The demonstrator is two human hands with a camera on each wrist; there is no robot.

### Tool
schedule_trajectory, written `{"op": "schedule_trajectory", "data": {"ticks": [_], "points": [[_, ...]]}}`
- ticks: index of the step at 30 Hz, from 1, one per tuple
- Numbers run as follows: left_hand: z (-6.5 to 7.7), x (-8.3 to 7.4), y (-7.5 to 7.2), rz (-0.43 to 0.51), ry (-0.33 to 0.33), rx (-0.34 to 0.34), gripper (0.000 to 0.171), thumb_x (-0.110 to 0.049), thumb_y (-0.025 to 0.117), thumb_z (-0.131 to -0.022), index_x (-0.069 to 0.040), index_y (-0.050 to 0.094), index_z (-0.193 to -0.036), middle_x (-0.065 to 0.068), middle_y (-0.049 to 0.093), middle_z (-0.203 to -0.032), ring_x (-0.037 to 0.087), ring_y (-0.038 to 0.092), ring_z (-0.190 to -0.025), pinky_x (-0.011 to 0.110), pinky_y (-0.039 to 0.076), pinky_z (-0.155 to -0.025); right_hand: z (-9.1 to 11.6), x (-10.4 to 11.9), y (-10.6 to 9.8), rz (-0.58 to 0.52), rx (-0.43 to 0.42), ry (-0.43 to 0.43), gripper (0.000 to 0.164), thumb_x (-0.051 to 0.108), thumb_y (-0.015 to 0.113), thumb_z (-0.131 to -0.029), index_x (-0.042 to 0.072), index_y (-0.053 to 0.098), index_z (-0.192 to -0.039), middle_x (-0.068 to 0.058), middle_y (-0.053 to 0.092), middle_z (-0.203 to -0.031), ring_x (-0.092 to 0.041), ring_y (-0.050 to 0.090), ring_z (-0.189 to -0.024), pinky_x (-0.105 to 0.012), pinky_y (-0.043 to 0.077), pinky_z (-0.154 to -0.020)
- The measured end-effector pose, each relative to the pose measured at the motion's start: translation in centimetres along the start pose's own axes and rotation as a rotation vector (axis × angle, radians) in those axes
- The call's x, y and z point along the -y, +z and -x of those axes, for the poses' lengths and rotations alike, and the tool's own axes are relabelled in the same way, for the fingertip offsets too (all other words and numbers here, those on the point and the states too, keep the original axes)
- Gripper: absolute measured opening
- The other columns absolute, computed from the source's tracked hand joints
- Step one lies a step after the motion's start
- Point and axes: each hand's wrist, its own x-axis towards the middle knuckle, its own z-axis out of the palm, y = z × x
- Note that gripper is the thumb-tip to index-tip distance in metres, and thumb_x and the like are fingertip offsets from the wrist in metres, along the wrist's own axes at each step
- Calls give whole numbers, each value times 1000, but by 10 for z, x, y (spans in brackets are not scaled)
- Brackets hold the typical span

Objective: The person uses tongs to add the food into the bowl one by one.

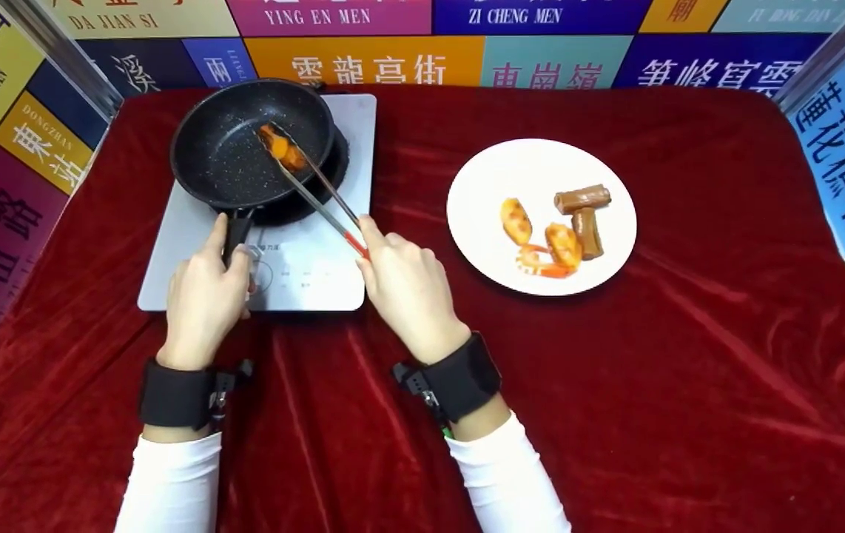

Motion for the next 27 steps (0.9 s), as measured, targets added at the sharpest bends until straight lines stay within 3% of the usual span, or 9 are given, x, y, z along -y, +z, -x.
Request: {"op": "schedule_trajectory", "data": {"ticks": [12,27], "points": [[-1,1,0,-6,-19,-5,56,-37,41,-93,-16,32,-144,21,64,-109,37,63,-78,49,44,-65,-5,8,10,-3,3,-43,44,20,63,-86,10,54,-128,-9,68,-95,-24,65,-79,-40,49,-64],[0,1,-2,-11,-8,-5,56,-37,42,-93,-16,33,-144,21,63,-111,38,63,-79,50,44,-67,-3,17,0,21,41,-46,42,20,64,-86,9,55,-126,-9,67,-88,-25,64,-75,-40,49,-62]]}}
